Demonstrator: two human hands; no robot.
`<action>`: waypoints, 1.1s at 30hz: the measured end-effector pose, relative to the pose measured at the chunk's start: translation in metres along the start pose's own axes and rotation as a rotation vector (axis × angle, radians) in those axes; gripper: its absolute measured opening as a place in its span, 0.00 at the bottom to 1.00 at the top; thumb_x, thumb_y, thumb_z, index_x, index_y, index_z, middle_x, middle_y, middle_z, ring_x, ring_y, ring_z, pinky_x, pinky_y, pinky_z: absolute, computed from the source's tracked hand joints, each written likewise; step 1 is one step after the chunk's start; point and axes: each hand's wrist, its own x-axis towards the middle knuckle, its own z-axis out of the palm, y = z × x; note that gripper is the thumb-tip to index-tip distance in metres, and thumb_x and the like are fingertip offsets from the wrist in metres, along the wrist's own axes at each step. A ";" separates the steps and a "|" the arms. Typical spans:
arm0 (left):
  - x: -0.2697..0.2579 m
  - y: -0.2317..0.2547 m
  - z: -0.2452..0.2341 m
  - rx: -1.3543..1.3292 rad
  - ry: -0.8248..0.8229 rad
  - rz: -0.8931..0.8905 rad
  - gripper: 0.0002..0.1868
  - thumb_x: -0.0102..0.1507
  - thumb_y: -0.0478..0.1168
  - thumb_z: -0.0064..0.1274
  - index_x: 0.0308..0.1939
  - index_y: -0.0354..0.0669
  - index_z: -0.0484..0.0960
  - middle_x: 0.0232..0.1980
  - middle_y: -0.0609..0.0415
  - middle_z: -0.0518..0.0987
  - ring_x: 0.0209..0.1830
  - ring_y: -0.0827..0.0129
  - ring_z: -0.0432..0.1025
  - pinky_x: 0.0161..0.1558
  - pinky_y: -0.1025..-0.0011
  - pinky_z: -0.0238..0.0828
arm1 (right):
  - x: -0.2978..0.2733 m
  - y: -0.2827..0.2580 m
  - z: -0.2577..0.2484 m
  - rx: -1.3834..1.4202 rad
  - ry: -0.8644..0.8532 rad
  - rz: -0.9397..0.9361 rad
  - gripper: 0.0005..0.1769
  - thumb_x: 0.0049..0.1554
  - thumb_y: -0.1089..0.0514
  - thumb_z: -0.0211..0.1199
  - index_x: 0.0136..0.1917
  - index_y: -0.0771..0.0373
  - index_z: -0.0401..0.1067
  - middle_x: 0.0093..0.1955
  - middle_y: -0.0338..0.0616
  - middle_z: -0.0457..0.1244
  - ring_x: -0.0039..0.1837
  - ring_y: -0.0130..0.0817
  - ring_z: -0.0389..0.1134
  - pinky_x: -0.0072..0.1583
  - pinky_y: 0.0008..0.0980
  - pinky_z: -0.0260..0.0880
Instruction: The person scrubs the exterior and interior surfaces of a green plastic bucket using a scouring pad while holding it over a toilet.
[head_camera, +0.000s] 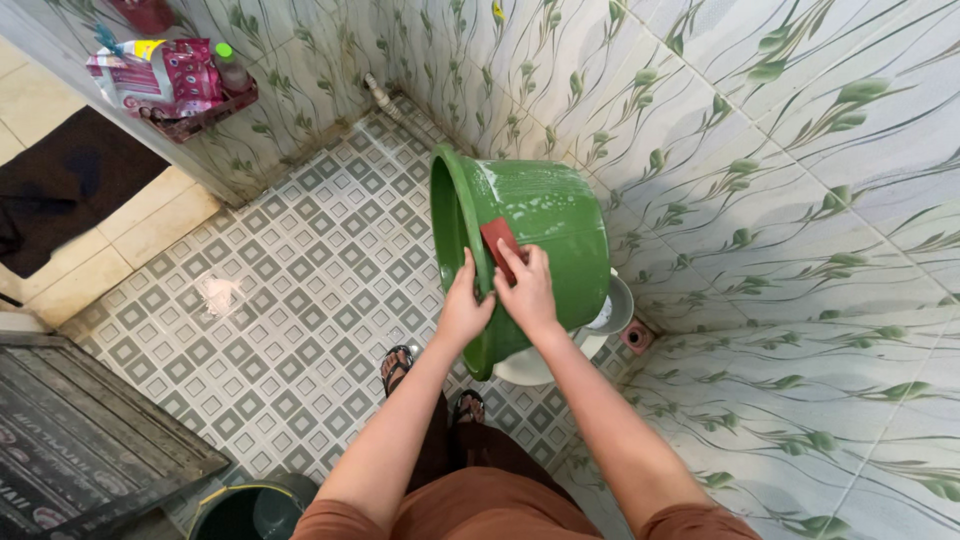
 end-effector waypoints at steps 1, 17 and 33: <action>-0.003 0.006 -0.004 -0.027 0.012 0.000 0.53 0.59 0.32 0.57 0.82 0.43 0.41 0.60 0.44 0.75 0.40 0.62 0.75 0.43 0.69 0.75 | 0.002 0.012 0.000 -0.012 0.003 -0.012 0.29 0.54 0.58 0.67 0.69 0.54 0.73 0.56 0.56 0.60 0.61 0.53 0.62 0.63 0.46 0.66; 0.007 0.027 -0.015 -0.053 -0.064 -0.062 0.54 0.60 0.32 0.62 0.82 0.66 0.46 0.53 0.53 0.76 0.34 0.68 0.66 0.42 0.72 0.72 | 0.014 0.059 -0.009 0.050 0.074 0.396 0.26 0.56 0.58 0.65 0.68 0.52 0.74 0.53 0.55 0.61 0.55 0.48 0.66 0.59 0.41 0.68; 0.012 0.005 -0.015 -0.021 -0.048 -0.043 0.55 0.60 0.35 0.64 0.82 0.64 0.44 0.46 0.52 0.74 0.33 0.68 0.66 0.41 0.71 0.71 | -0.001 0.144 -0.045 -0.196 0.144 0.454 0.30 0.54 0.58 0.70 0.70 0.53 0.72 0.55 0.59 0.60 0.58 0.55 0.62 0.62 0.46 0.64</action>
